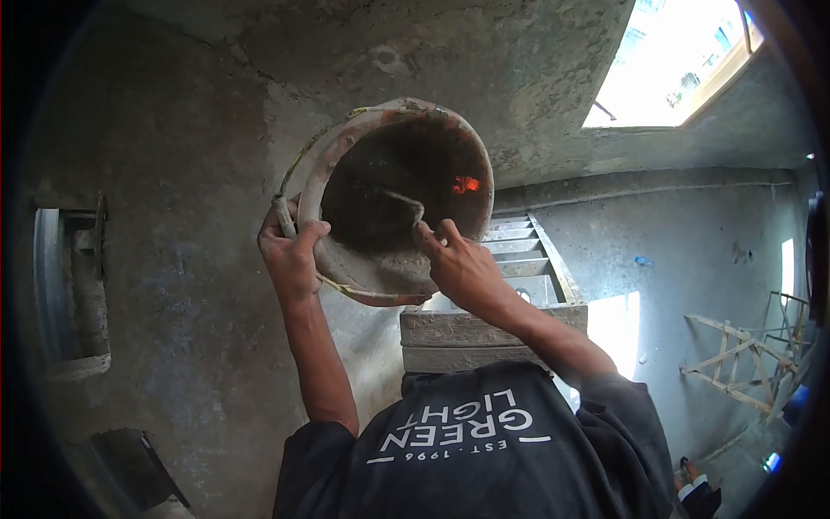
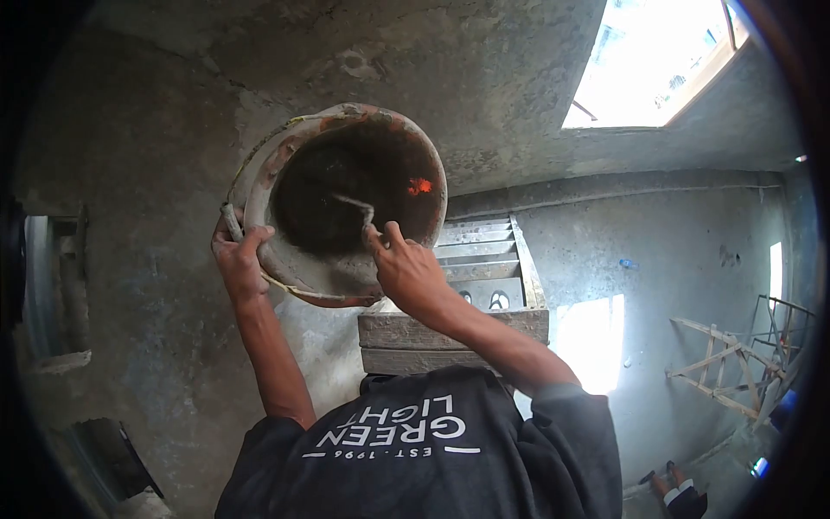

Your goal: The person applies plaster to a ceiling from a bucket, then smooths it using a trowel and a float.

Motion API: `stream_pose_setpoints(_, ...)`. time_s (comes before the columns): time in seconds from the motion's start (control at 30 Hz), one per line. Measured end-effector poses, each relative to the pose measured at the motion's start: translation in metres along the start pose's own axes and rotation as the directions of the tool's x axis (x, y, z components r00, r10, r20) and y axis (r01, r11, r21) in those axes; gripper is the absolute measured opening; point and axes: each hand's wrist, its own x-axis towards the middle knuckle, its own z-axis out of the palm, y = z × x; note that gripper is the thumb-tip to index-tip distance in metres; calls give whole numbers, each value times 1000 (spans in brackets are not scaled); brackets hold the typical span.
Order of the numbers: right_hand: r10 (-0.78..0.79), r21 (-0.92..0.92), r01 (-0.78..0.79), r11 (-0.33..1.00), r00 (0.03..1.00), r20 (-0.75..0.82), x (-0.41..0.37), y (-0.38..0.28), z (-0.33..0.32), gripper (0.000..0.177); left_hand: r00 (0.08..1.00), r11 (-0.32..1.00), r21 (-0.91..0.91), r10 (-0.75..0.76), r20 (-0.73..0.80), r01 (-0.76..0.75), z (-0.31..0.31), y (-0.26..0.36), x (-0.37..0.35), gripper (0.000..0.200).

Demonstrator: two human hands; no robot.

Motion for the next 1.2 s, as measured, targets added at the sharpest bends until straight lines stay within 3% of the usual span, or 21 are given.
stream_pose_setpoints(0.07, -129, -75, 131, 989, 991, 28, -6, 5, -3, 51, 1000, 1000, 16, -14, 9, 14, 1, 4, -2, 18)
stream_pose_setpoints(0.27, 55, -144, -24, 989, 974, 218, -12, -4, -51, 51, 997, 997, -48, -66, -49, 64, 1, 6, -9, 18)
stream_pose_setpoints(0.33, 79, -110, -83, 990, 996, -46, -12, -4, -43, 54, 996, 995, -40, -89, -31, 87, 0, 5, -13, 18)
stream_pose_setpoints(0.4, 62, -153, -74, 985, 995, -81, -13, 0, -38, 56, 998, 999, -43, -17, 55, 20, 3, 5, -13, 18)
stream_pose_setpoints(0.53, 24, -124, -24, 992, 1000, -4, -31, 4, -30, 54, 1000, 995, -104, 5, 25, -3, 6, 5, -10, 13)
stream_pose_setpoints(0.6, 39, -136, -14, 991, 983, 182, -39, 4, -37, 52, 999, 996, -88, 15, 30, -12, 4, 4, -9, 13)
stream_pose_setpoints(0.73, 137, -219, -91, 972, 968, 209, -40, 4, -51, 52, 999, 998, -52, 42, 32, -41, 4, 2, -14, 13)
stream_pose_setpoints(0.8, 140, -191, -112, 975, 980, 140, -35, 3, -53, 54, 999, 997, -62, 38, 28, -36, 3, 1, -16, 13)
stream_pose_setpoints(0.87, 129, -122, -144, 982, 984, -121, -26, 5, -45, 55, 999, 997, -76, 31, 35, -29, 3, 1, -17, 13)
stream_pose_setpoints(0.93, 82, -140, -105, 984, 983, -163, -26, 12, -34, 55, 995, 996, -72, 66, 71, -61, 2, 0, -17, 14)
stream_pose_setpoints(1.0, 98, -29, -98, 995, 995, -7, -31, 11, -24, 56, 995, 995, -60, 80, 64, -77, 1, 1, -15, 13)
stream_pose_setpoints(1.2, 141, -149, -112, 983, 970, 197, -44, 14, -37, 51, 999, 999, -31, 22, 44, -21, -1, -2, -15, 13)
